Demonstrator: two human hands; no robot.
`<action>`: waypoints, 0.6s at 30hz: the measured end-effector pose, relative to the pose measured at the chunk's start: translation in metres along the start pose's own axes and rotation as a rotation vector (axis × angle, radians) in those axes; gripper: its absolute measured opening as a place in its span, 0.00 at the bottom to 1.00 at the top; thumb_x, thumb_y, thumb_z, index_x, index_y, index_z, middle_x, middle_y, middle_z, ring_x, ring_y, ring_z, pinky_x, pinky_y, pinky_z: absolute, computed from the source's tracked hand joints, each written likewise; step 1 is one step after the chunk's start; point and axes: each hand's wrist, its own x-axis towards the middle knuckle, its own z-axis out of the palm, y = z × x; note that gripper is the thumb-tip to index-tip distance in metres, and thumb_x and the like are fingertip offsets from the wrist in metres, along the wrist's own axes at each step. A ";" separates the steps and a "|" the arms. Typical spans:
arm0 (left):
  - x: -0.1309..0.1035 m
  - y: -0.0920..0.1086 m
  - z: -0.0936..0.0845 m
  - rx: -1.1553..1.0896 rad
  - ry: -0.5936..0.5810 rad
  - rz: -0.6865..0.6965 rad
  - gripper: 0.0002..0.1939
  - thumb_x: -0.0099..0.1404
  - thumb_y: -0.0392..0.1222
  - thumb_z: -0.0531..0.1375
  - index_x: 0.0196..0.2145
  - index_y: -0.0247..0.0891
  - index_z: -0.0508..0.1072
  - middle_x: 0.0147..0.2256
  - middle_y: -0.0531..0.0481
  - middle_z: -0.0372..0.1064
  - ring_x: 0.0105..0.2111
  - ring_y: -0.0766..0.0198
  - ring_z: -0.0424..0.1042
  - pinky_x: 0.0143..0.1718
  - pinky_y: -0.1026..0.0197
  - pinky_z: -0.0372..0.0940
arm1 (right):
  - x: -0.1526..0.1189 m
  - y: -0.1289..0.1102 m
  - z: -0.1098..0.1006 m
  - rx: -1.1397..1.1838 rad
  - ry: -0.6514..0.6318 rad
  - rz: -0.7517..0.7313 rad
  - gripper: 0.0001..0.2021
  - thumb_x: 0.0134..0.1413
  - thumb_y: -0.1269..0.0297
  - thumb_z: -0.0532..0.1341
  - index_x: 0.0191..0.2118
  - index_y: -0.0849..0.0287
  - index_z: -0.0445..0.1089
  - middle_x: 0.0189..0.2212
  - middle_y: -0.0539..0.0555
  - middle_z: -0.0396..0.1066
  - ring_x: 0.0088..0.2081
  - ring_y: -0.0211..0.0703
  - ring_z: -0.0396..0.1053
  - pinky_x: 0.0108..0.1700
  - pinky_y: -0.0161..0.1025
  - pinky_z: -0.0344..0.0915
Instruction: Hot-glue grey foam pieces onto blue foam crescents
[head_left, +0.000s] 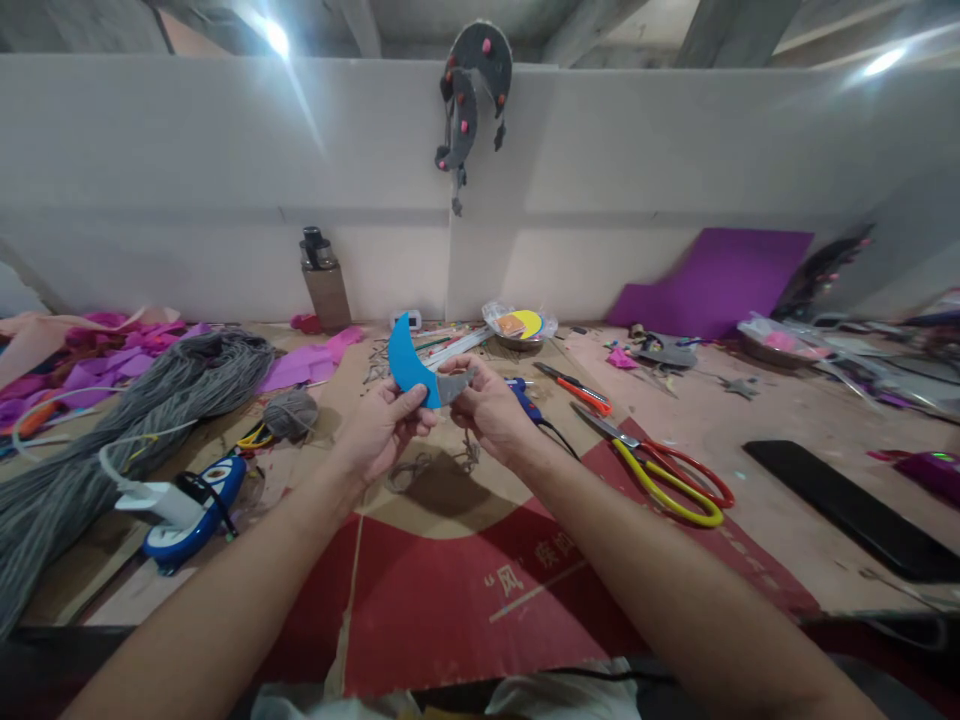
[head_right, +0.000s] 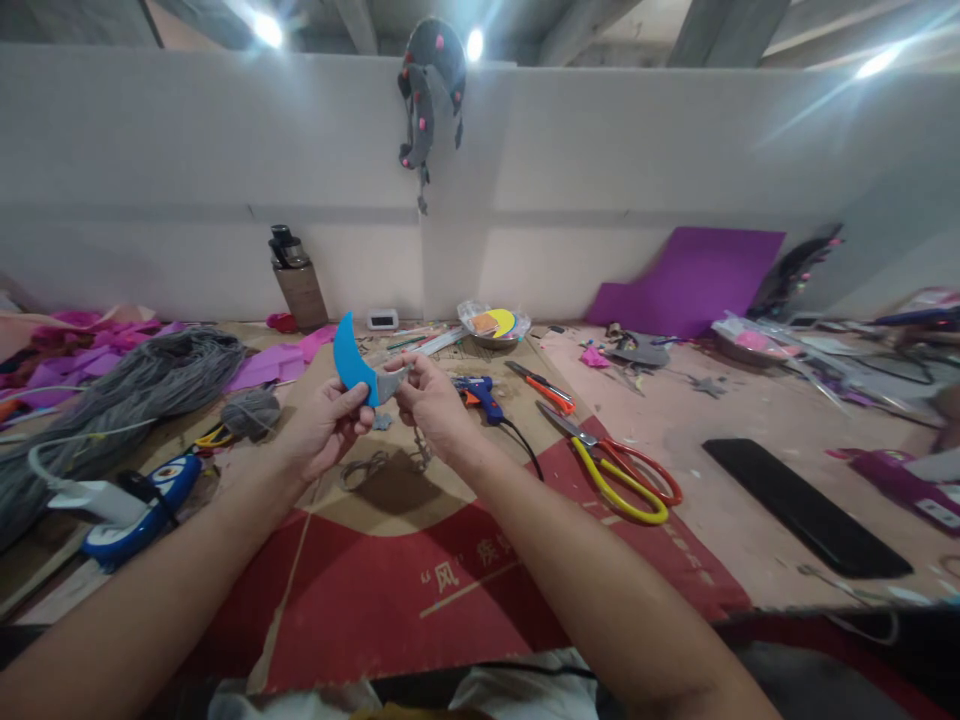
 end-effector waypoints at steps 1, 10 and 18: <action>0.000 0.000 0.001 -0.044 0.044 -0.029 0.11 0.54 0.37 0.68 0.31 0.33 0.69 0.19 0.54 0.68 0.16 0.74 0.67 0.17 0.75 0.63 | 0.000 0.001 0.000 -0.036 0.030 -0.059 0.15 0.45 0.61 0.66 0.40 0.52 0.65 0.20 0.40 0.56 0.18 0.29 0.46 0.20 0.31 0.43; -0.003 0.000 0.010 -0.292 0.205 -0.222 0.08 0.67 0.28 0.54 0.30 0.31 0.68 0.19 0.54 0.66 0.15 0.78 0.65 0.18 0.79 0.61 | 0.001 0.004 -0.002 -0.230 0.115 -0.175 0.12 0.46 0.56 0.65 0.36 0.56 0.74 0.24 0.48 0.64 0.23 0.33 0.52 0.23 0.33 0.49; 0.006 -0.009 -0.017 0.393 0.146 -0.113 0.29 0.64 0.63 0.51 0.22 0.34 0.71 0.15 0.51 0.62 0.12 0.73 0.56 0.11 0.70 0.49 | 0.004 -0.004 -0.009 -0.254 0.154 -0.133 0.11 0.46 0.57 0.65 0.27 0.57 0.63 0.20 0.43 0.56 0.21 0.31 0.49 0.23 0.33 0.46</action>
